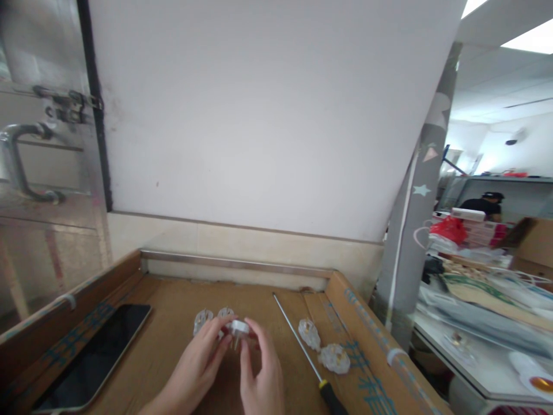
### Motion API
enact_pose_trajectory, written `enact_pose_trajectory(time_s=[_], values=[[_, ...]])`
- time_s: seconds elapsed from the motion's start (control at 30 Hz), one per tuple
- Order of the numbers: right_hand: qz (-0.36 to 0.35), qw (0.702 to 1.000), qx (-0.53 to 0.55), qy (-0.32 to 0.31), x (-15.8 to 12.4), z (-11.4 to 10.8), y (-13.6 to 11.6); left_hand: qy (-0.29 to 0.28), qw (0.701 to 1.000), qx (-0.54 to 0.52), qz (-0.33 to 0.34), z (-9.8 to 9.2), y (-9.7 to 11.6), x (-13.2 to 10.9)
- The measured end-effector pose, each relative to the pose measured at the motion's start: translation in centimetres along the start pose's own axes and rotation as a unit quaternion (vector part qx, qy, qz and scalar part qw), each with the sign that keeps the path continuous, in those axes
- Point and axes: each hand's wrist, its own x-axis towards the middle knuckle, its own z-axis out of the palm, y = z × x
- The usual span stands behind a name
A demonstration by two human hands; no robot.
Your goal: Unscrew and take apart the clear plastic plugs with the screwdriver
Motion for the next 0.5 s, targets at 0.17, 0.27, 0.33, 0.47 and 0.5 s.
enact_pose_trajectory(time_s=[0.17,0.27,0.33,0.47,0.5], values=[[-0.036,0.997,-0.069,0.010,-0.01,-0.19,0.33,-0.002,1.000,0.012,0.002,-0.18,0.36,0.11],[-0.050,0.995,-0.085,0.015,0.04,-0.19,0.28,-0.015,0.999,0.037,0.014,-0.53,0.48,0.35],[-0.060,0.993,-0.097,0.021,0.03,-0.18,0.23,-0.020,0.998,0.051,0.020,-0.74,0.54,0.49],[-0.078,0.989,-0.119,0.032,-0.04,-0.12,0.33,-0.013,0.997,0.069,0.039,-0.77,0.55,0.54],[-0.080,0.989,-0.120,0.031,-0.04,-0.10,0.37,-0.006,0.997,0.071,0.043,-0.72,0.52,0.51]])
